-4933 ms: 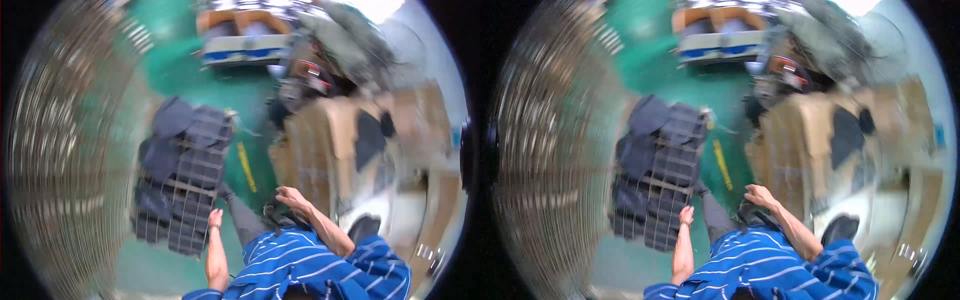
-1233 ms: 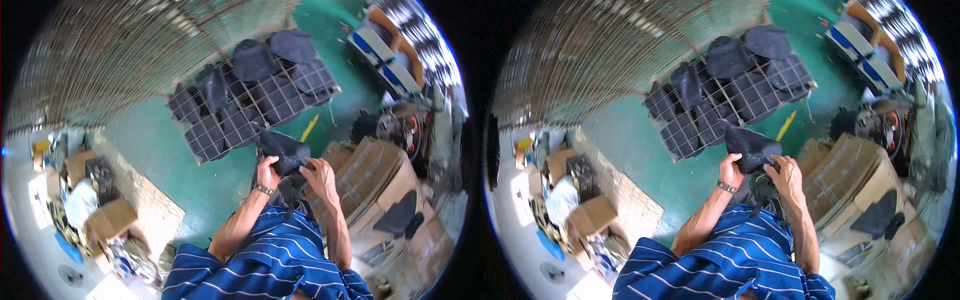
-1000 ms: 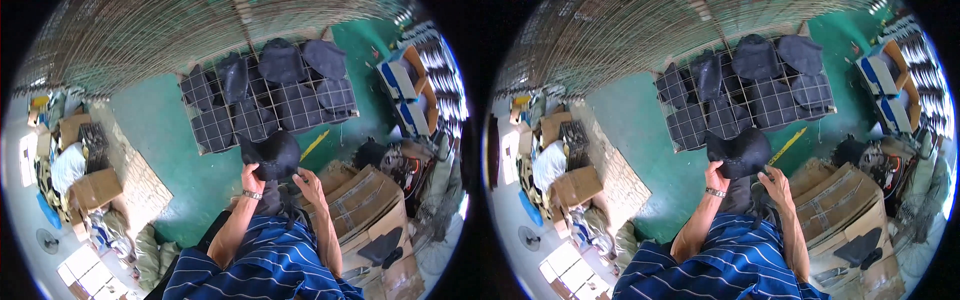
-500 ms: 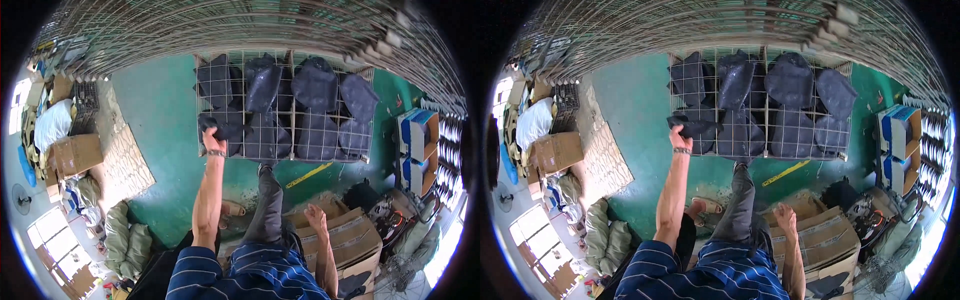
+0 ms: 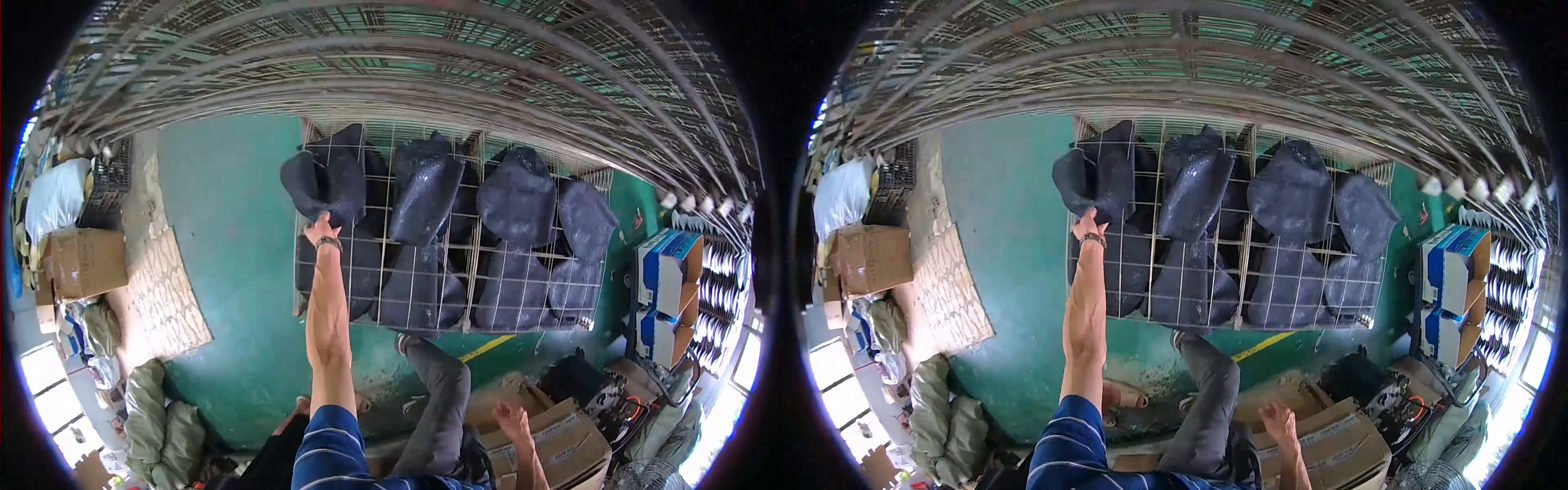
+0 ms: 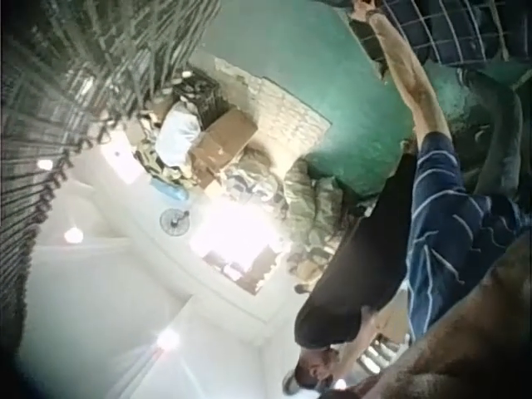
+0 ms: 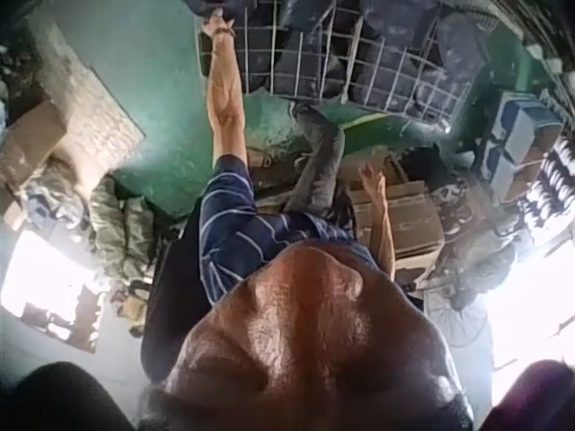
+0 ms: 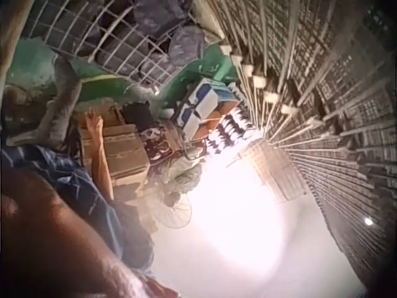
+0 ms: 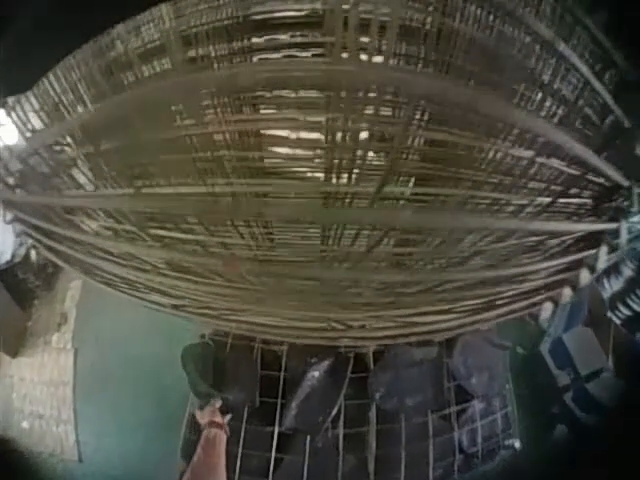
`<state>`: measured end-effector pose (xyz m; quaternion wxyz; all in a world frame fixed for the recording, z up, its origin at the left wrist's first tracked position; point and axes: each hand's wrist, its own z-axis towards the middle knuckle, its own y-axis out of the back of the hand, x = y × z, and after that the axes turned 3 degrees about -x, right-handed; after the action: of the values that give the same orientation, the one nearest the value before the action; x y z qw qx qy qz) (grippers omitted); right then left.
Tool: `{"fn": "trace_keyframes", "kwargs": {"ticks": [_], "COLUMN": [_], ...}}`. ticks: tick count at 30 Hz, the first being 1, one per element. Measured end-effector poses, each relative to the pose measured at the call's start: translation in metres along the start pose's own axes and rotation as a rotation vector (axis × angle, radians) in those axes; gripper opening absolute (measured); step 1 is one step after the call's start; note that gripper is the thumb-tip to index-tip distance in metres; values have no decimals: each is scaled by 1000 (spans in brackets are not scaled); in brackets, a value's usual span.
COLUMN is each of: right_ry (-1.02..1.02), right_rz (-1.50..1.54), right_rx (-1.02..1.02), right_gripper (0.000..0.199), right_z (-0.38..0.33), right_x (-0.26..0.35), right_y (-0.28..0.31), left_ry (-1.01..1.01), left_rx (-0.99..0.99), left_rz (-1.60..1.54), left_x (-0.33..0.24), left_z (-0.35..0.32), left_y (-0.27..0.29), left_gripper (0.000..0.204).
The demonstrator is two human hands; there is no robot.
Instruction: Picking up black foam material pieces from a workstation and organizing them on a multi-tiered metal rack.
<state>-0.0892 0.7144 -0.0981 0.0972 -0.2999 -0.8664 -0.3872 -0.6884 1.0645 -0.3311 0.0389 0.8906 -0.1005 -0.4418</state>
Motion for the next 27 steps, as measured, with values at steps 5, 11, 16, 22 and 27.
{"fn": "trace_keyframes", "kwargs": {"ticks": [5,11,16,22,27], "right_ry": [-6,-50,-73,-138,-157], "right_rz": [14,3,107,107,377], "right_rx": [48,35,-15,-108,-183], "right_gripper": [29,33,34,41,45], "right_z": [-1,-13,-34,-103,-175], "right_x": [-11,-17,-27,-2,-30], "right_y": [-11,-14,-2,31,31], "left_ry": [-502,71,-272,-510,-275], "left_rx": [-95,146,70,661,933], "left_rz": [889,711,893,1125,1306], "left_x": [46,62,100,143,145], "left_z": [36,45,-16,-115,-242], "left_y": [1,9,51,181,295], "left_gripper": [79,79,99,79,76]}}
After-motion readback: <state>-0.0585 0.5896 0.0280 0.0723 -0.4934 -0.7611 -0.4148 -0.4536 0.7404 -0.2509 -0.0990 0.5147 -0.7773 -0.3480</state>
